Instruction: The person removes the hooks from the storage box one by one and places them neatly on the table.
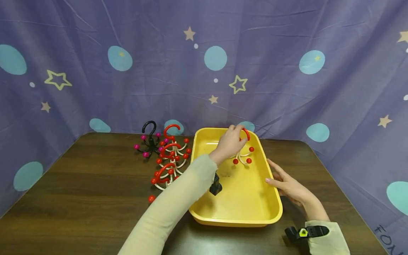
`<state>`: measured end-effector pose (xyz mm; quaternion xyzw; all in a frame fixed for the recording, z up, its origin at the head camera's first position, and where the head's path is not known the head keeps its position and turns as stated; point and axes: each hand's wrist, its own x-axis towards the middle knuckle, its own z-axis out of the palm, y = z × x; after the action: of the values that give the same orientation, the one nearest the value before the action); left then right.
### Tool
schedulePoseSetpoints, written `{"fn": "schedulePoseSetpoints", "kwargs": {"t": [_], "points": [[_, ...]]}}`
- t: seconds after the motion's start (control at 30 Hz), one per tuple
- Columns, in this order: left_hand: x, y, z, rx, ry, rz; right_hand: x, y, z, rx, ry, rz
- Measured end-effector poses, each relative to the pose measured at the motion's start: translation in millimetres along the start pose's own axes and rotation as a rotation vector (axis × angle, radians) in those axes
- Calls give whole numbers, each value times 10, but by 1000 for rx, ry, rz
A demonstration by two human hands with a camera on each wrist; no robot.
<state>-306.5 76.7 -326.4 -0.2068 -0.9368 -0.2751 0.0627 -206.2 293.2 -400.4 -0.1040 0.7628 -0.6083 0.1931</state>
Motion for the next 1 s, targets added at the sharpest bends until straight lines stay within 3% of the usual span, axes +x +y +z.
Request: {"fn": "schedulePoseSetpoints", "kwargs": {"t": [0.27, 0.63, 1.0], "points": [[21, 53, 21, 20, 33, -35, -13, -21, 2, -2, 10, -3], [51, 74, 41, 33, 126, -91, 4, -21, 27, -3, -9, -2], [55, 89, 6, -58, 107, -98, -7, -19, 12, 12, 1, -1]]}}
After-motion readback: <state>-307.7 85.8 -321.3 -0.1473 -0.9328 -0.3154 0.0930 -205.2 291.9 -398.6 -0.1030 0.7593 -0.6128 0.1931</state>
